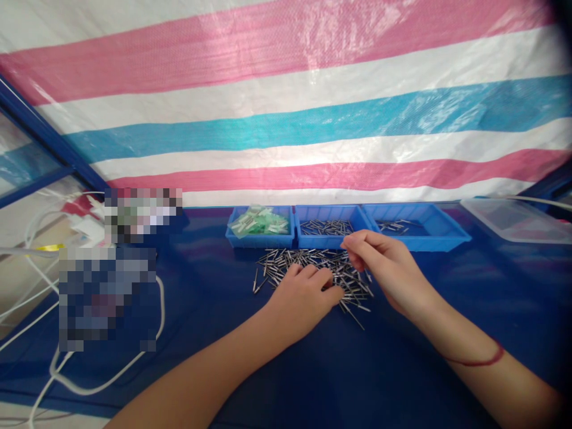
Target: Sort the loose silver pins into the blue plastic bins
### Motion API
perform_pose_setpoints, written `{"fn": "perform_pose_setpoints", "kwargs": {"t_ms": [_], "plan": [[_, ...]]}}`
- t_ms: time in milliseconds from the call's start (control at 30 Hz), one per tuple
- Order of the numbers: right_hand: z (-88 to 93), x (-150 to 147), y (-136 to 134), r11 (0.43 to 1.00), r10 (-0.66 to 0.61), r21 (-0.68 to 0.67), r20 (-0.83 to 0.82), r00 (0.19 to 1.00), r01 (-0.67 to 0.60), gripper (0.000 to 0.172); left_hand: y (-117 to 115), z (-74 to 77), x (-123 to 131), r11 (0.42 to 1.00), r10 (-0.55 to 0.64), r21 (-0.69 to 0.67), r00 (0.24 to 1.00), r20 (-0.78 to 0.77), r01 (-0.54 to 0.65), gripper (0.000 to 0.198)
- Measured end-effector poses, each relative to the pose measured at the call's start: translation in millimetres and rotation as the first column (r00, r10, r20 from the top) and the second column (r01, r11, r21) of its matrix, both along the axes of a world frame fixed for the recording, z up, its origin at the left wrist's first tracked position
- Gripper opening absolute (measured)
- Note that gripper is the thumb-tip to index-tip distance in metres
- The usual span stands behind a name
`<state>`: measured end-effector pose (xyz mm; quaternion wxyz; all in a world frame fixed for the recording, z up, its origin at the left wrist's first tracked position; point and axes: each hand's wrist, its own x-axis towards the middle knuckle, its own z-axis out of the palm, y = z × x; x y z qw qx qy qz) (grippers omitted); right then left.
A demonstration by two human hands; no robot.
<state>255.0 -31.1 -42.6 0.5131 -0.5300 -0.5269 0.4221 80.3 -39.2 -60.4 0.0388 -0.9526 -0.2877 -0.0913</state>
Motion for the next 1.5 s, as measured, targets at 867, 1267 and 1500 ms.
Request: {"fn": "perform_pose_setpoints", "kwargs": {"t_ms": [867,1267,1500], "plan": [[0.2,-2,-4,0.988,0.107,0.094,0.173,0.979,-0.124,0.017,11,5.0,0,0.902,0.314,-0.424,0.791,0.525,-0.077,0.015],[-2.5,-15,-12,0.983,0.100,0.150,0.059,0.993,-0.108,0.011,7,10.0,6,0.757,0.515,-0.652,0.593,0.619,0.024,0.012],[-2.8,-13,-14,0.980,0.067,0.172,0.188,0.980,-0.099,0.013,9,7.7,6,0.761,0.501,-0.648,0.614,0.611,0.024,0.020]]}}
